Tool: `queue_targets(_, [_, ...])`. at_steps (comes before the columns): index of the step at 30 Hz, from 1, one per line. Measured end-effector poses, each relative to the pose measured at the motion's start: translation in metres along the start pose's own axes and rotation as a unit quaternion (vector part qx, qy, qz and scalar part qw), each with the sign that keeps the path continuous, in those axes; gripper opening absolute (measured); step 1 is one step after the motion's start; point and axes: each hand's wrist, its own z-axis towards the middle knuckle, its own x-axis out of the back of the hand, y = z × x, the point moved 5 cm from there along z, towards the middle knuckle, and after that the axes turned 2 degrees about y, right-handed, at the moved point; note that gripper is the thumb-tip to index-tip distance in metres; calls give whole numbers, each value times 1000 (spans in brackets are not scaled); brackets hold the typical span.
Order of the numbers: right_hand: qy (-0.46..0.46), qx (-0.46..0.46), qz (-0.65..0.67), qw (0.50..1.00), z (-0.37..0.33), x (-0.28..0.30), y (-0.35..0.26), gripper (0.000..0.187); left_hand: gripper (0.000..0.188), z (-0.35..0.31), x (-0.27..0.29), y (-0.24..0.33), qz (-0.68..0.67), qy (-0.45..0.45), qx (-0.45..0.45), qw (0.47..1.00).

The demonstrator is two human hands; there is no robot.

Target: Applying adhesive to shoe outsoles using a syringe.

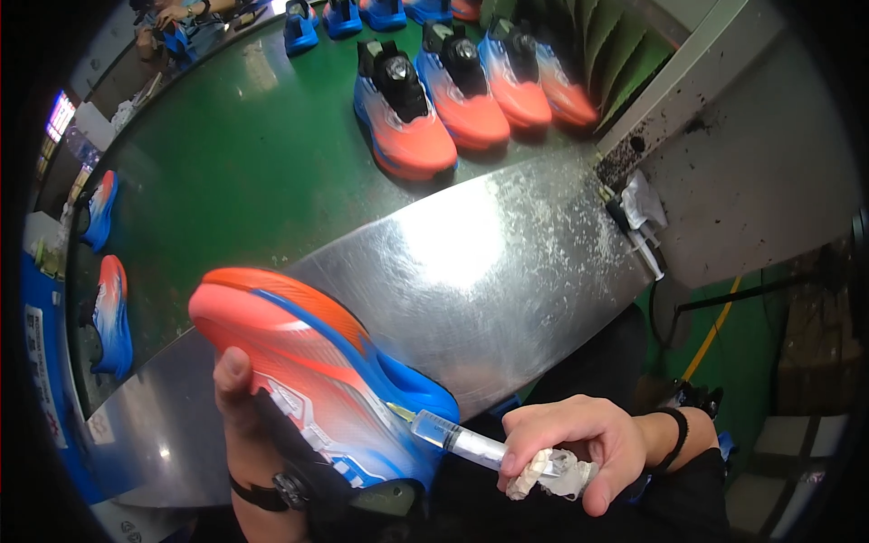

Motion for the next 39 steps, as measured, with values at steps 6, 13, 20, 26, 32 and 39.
queue_targets(6, [-6, 21, -3, 1000, -15, 7, 14, 67, 63, 0, 11, 0, 19, 30, -3, 999])
queue_targets(13, [-3, 31, 13, 999, -31, 13, 26, 65, 60, 2, 20, 1, 41, 50, -5, 998])
queue_targets(20, [13, 45, 13, 999, -45, 19, 35, 63, 57, -7, 29, 1, 57, 72, 2, 996])
queue_targets(26, [27, 63, -1, 998, -49, 24, 43, 63, 54, -27, 49, 2, 72, 103, 24, 992])
queue_targets(32, [39, 96, -36, 994, -43, 24, 49, 60, 52, -63, 82, 12, 93, 145, 47, 984])
queue_targets(39, [58, 135, -93, 985, -27, 20, 55, 56, 49, -93, 126, 18, 132, 202, 54, 969])
